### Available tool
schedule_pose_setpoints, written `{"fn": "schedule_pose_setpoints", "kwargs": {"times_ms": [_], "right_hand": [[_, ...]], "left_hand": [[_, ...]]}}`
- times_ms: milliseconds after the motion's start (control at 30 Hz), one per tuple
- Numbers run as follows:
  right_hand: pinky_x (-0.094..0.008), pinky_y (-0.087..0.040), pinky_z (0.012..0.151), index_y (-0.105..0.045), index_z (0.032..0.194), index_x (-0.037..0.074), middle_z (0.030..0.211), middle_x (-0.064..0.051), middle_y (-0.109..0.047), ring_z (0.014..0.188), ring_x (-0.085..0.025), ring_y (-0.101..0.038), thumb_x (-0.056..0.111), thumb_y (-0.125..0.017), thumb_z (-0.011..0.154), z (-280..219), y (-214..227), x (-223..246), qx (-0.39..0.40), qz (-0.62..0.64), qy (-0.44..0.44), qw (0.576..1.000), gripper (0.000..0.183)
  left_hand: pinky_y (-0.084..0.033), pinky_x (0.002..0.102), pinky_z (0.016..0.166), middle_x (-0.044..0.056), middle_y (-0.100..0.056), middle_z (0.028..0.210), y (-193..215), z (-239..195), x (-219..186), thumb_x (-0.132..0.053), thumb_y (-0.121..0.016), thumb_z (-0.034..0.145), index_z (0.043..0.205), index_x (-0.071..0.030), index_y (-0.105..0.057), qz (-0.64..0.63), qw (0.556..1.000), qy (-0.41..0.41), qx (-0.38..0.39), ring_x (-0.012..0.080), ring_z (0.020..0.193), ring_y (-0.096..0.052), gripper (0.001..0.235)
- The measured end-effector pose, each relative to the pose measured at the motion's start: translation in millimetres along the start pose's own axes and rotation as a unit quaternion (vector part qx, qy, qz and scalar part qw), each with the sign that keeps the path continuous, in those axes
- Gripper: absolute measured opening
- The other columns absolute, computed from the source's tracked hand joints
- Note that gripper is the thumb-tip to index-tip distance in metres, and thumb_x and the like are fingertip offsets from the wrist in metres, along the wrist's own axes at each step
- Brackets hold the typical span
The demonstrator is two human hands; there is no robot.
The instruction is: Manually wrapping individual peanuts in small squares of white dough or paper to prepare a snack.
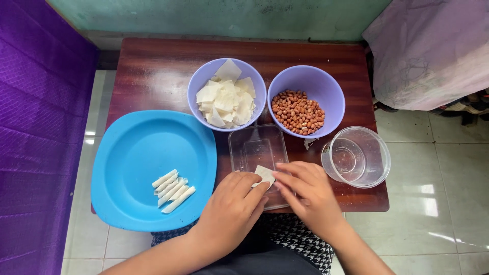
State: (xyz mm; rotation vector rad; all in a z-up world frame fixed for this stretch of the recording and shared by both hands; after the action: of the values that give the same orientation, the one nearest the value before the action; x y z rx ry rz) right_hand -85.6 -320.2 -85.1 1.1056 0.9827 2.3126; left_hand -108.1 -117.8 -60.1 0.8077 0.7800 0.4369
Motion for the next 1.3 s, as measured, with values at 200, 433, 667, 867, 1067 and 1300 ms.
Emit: {"fn": "schedule_pose_setpoints", "kwargs": {"times_ms": [200, 433, 667, 867, 1067, 1300], "right_hand": [[-0.033, -0.043, 0.090, -0.076, 0.104, 0.012, 0.106, -0.001, -0.076, 0.092, -0.017, -0.068, 0.013, -0.074, 0.093, 48, 69, -9, -0.051, -0.066, -0.005, 0.996, 0.011], [-0.041, -0.044, 0.076, -0.078, 0.093, 0.018, 0.084, -0.003, -0.074, 0.079, -0.026, -0.068, 0.026, -0.078, 0.085, 107, 62, -64, 0.079, -0.129, -0.070, 0.986, 0.012], [-0.038, -0.040, 0.080, -0.080, 0.097, 0.027, 0.086, 0.005, -0.076, 0.088, -0.022, -0.070, 0.033, -0.075, 0.083, 118, 30, -85, 0.208, -0.237, -0.174, 0.933, 0.016], [-0.036, -0.039, 0.084, -0.079, 0.093, 0.028, 0.085, 0.007, -0.076, 0.090, -0.019, -0.070, 0.030, -0.075, 0.083, 122, 29, -89, 0.217, -0.223, -0.176, 0.934, 0.011], [-0.036, -0.042, 0.084, -0.079, 0.092, 0.025, 0.081, 0.004, -0.075, 0.089, -0.020, -0.070, 0.027, -0.076, 0.084, 119, 33, -88, 0.201, -0.216, -0.147, 0.944, 0.008], [-0.038, -0.043, 0.089, -0.075, 0.096, 0.014, 0.092, 0.004, -0.076, 0.078, -0.018, -0.066, 0.019, -0.071, 0.096, 95, 64, -45, 0.028, -0.110, -0.031, 0.993, 0.006]], "left_hand": [[-0.045, 0.044, 0.076, 0.015, -0.063, 0.099, 26, 54, 15, -0.008, -0.072, 0.091, 0.104, 0.000, -0.066, 0.020, 0.998, -0.053, 0.007, 0.0333, 0.083, -0.056, 0.016], [-0.047, 0.039, 0.080, 0.005, -0.065, 0.083, -31, 132, 66, -0.008, -0.081, 0.080, 0.089, -0.008, -0.076, 0.129, 0.988, -0.073, 0.036, 0.0243, 0.079, -0.067, 0.011], [-0.033, 0.050, 0.104, 0.008, -0.069, 0.072, -83, 166, 86, -0.002, -0.082, 0.071, 0.072, -0.008, -0.074, 0.191, 0.978, -0.014, 0.088, 0.0272, 0.073, -0.070, 0.010], [-0.022, 0.067, 0.117, 0.015, -0.072, 0.077, -103, 174, 109, -0.010, -0.078, 0.077, 0.078, -0.003, -0.076, 0.146, 0.976, 0.026, 0.157, 0.0344, 0.075, -0.072, 0.008], [-0.025, 0.068, 0.116, 0.016, -0.072, 0.086, -68, 163, 93, -0.020, -0.077, 0.083, 0.088, -0.002, -0.076, 0.103, 0.984, 0.011, 0.143, 0.0363, 0.084, -0.073, 0.018], [-0.035, 0.061, 0.114, 0.009, -0.065, 0.102, 36, 106, 18, -0.001, -0.060, 0.096, 0.104, -0.002, -0.066, -0.079, 0.996, -0.037, -0.032, 0.0263, 0.097, -0.062, 0.010]]}}
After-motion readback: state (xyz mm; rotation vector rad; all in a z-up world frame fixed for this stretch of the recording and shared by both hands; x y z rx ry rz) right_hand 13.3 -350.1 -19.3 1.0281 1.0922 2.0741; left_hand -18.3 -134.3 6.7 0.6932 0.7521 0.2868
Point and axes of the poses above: each hand's wrist, its own z-axis towards the middle knuckle, its own y-axis out of the back of the hand, x = y × z, the point moved 1 cm from there along z, towards the middle knuckle
